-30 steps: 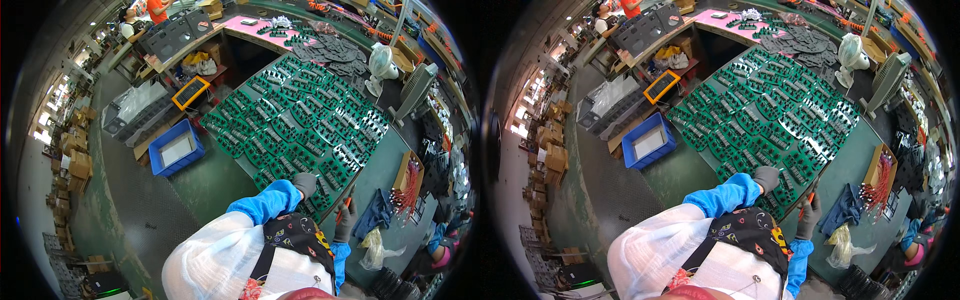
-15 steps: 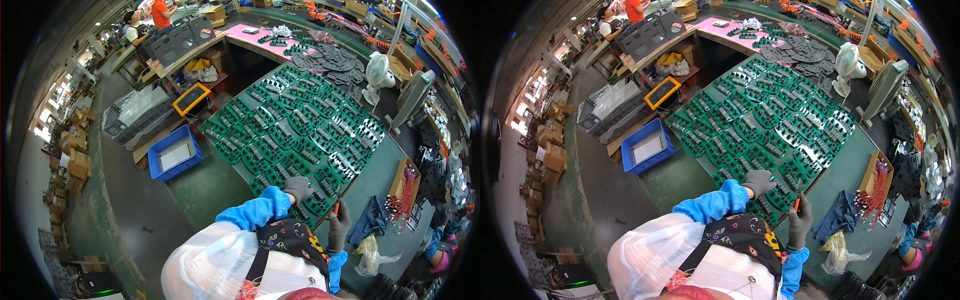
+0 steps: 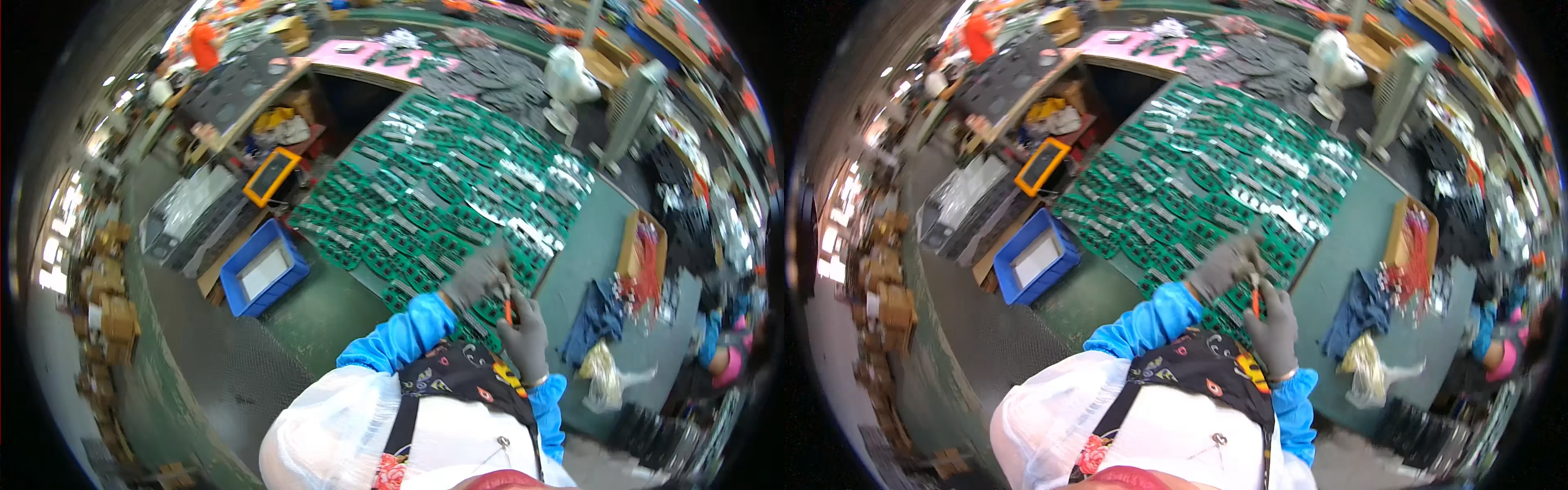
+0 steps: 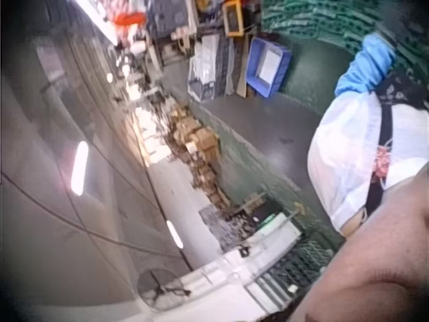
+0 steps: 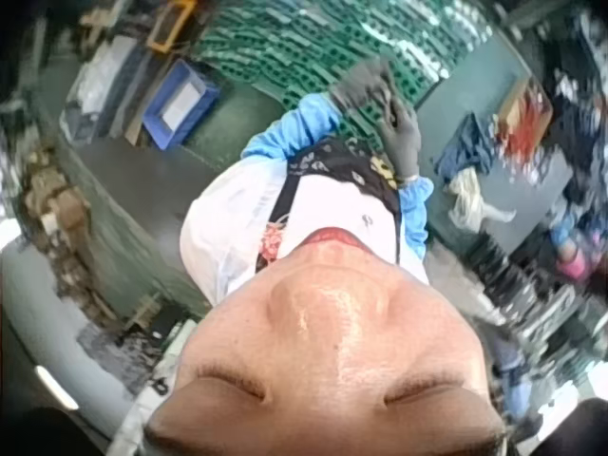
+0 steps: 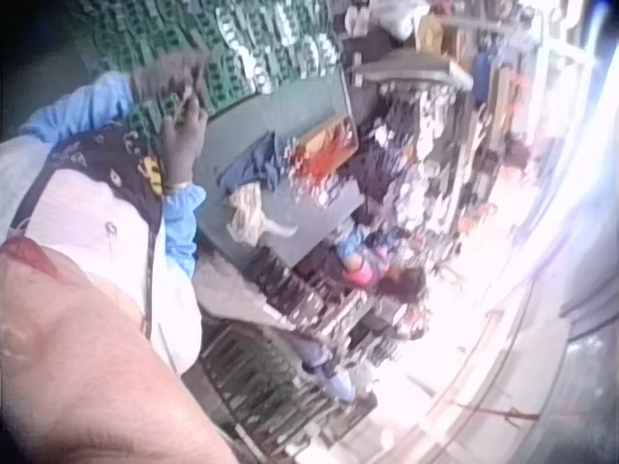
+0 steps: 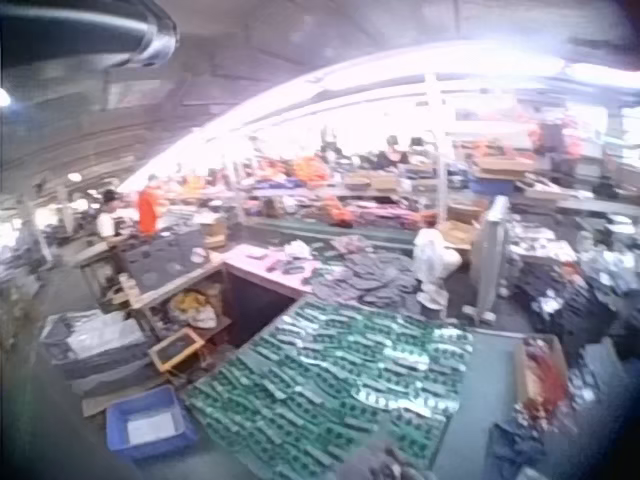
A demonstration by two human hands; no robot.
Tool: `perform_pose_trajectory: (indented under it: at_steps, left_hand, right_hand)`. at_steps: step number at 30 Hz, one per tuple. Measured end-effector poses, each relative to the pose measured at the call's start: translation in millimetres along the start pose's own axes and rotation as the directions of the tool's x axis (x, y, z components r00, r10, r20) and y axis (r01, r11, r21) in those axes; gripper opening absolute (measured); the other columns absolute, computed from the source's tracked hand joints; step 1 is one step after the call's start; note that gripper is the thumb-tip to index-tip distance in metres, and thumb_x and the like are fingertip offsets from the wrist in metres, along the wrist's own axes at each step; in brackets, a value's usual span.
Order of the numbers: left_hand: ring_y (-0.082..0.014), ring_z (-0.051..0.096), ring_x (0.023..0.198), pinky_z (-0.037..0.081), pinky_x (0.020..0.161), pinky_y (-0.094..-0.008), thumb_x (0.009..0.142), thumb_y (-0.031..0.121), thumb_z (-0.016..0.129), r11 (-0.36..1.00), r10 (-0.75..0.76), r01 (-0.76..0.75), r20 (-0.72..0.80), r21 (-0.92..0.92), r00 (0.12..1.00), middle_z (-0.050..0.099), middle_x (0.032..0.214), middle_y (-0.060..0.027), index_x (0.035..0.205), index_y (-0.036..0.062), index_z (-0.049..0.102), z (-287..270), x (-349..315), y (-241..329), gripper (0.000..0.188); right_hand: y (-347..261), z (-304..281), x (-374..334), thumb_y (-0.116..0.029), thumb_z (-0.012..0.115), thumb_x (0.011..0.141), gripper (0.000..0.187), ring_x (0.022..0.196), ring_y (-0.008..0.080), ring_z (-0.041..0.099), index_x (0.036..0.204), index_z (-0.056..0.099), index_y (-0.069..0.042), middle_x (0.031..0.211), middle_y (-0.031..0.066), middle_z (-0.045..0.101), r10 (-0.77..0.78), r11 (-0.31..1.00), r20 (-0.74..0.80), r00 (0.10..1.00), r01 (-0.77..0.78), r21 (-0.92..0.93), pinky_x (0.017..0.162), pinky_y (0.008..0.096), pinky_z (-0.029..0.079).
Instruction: The person trims electronic components on a large PCB panel using pliers.
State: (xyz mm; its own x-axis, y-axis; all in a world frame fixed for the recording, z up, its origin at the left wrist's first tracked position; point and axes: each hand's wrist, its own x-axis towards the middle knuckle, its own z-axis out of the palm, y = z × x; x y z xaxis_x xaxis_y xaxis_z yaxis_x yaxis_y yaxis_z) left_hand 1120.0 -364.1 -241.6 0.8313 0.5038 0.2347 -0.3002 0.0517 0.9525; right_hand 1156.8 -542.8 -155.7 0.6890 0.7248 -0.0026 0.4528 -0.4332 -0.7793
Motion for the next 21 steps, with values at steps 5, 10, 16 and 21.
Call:
perform_pose_trajectory:
  at_steps: [5,10,16,21]
  left_hand:
    - [-0.0147,0.063,0.078,0.056,0.065,-0.0293,0.094,0.013,0.058,0.115,-0.452,0.198,0.126,-0.973,0.883,0.066,0.091,-0.0044,0.109,0.0102,0.062,-79,29,20,0.016]
    - [-0.0230,0.059,0.107,0.058,0.087,-0.0402,0.093,0.001,0.051,0.469,-0.468,0.189,-0.061,-0.863,0.882,0.046,0.138,-0.0125,0.134,0.0107,0.047,-90,38,3,0.042]
    - [-0.0246,0.053,0.116,0.053,0.097,-0.0429,0.092,-0.002,0.046,0.701,-0.491,0.309,-0.120,-0.643,0.863,0.053,0.125,-0.0108,0.131,0.0050,0.047,-60,52,-11,0.041]
    - [-0.0130,0.058,0.079,0.052,0.073,-0.0295,0.092,0.010,0.057,0.861,-0.508,0.496,-0.153,-0.113,0.848,0.062,0.099,-0.0045,0.122,-0.0001,0.059,-48,84,-17,0.032]
  right_hand:
    - [43,-14,-26,-0.012,0.058,0.082,0.046,0.089,0.0260,0.059,0.126,0.052,0.000,0.108,0.0153,0.057,0.252,0.761,0.223,0.942,-0.335,0.556,0.080,0.0355,0.049]
    - [78,-1,-66,-0.025,0.050,0.093,0.050,0.097,0.0243,0.057,0.134,0.038,0.001,0.116,0.0169,0.053,0.295,-0.230,0.370,0.881,-0.311,0.922,0.090,0.0415,0.049]
    - [59,-25,-81,-0.025,0.051,0.092,0.058,0.106,0.0255,0.054,0.139,0.029,-0.001,0.121,0.0196,0.050,0.247,-0.251,0.420,0.873,-0.361,0.898,0.097,0.0418,0.045]
    - [71,-31,-37,-0.020,0.058,0.080,0.066,0.099,0.0214,0.058,0.140,0.035,-0.004,0.109,0.0123,0.057,0.377,0.341,0.442,0.814,-0.565,0.751,0.085,0.0343,0.048]
